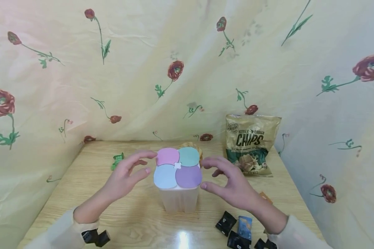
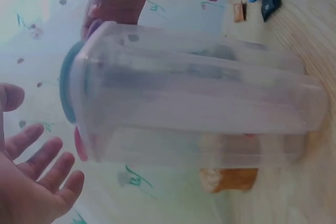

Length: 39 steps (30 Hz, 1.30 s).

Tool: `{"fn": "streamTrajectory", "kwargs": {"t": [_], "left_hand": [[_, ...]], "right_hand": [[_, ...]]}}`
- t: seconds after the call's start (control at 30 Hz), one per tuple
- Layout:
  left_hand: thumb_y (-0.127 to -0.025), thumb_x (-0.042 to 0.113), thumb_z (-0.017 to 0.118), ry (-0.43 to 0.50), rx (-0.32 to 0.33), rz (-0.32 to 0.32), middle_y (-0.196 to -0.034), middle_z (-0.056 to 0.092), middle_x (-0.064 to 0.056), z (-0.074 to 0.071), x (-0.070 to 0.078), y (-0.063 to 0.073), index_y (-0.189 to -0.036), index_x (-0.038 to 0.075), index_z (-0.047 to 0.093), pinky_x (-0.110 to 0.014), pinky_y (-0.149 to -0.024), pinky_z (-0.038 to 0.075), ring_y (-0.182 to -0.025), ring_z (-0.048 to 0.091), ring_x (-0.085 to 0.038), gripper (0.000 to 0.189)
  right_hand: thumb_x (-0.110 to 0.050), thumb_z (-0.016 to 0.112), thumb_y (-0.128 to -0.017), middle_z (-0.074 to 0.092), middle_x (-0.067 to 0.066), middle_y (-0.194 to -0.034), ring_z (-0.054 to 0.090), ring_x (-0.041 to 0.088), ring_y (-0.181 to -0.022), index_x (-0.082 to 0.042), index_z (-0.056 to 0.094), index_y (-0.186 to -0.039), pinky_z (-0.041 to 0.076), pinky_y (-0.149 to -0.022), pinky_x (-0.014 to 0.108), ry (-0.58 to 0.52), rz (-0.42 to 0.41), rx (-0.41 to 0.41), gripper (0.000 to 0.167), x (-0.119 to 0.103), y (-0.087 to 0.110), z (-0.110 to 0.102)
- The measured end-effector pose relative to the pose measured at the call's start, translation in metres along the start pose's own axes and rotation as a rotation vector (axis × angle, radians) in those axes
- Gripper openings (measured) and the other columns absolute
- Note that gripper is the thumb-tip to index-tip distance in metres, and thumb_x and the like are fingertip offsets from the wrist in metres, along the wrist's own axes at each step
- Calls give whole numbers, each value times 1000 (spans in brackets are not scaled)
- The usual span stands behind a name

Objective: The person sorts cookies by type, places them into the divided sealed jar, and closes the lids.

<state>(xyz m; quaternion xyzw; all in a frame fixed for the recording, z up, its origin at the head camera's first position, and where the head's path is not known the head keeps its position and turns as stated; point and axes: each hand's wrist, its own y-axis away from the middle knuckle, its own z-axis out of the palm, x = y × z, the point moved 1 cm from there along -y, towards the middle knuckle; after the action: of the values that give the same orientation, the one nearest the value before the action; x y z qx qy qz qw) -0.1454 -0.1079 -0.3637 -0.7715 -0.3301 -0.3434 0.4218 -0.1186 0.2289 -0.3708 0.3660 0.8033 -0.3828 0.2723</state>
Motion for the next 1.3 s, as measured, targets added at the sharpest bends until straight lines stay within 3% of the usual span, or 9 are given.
{"fn": "streamTrajectory", "kwargs": {"t": [0.13,0.3,0.57,0.8,1.3], "left_hand": [[-97,16,70,-30,-40,-28,-132,66,-2,4,13,-12,-135,14,65,-52,-100,48,-124,58,-24,39],[-96,19,71,-66,-103,-68,-135,64,3,8,21,-23,-133,13,66,-53,-102,48,-124,58,-20,38],[-94,18,72,-103,-132,-59,-131,65,4,11,19,-30,-128,14,70,-39,-95,52,-113,60,-17,34],[-93,18,75,-142,-187,-46,-134,64,5,13,18,-34,-126,15,71,-41,-99,49,-122,55,-17,33],[-88,24,80,-353,-252,-43,-128,69,8,16,23,-43,-119,20,76,-48,-107,44,-130,53,-21,32]], "right_hand": [[-4,82,-86,63,0,-134,60,12,-121,-20,69,-125,54,-86,27,36,-36,-18,44,-9,-6,-4],[-10,83,-87,66,-4,-130,61,13,-120,-22,70,-124,53,-88,27,61,-71,-78,40,-16,-13,-4],[-16,83,-88,67,-6,-128,61,13,-119,-25,72,-121,56,-89,28,101,-130,-137,36,-18,-20,-2],[-21,85,-86,65,-9,-125,61,12,-116,-27,72,-117,56,-89,28,116,-135,-161,35,-19,-26,-1],[-26,89,-82,64,-11,-121,61,9,-111,-28,74,-113,54,-89,27,177,-177,-183,35,-15,-32,-2]]}}
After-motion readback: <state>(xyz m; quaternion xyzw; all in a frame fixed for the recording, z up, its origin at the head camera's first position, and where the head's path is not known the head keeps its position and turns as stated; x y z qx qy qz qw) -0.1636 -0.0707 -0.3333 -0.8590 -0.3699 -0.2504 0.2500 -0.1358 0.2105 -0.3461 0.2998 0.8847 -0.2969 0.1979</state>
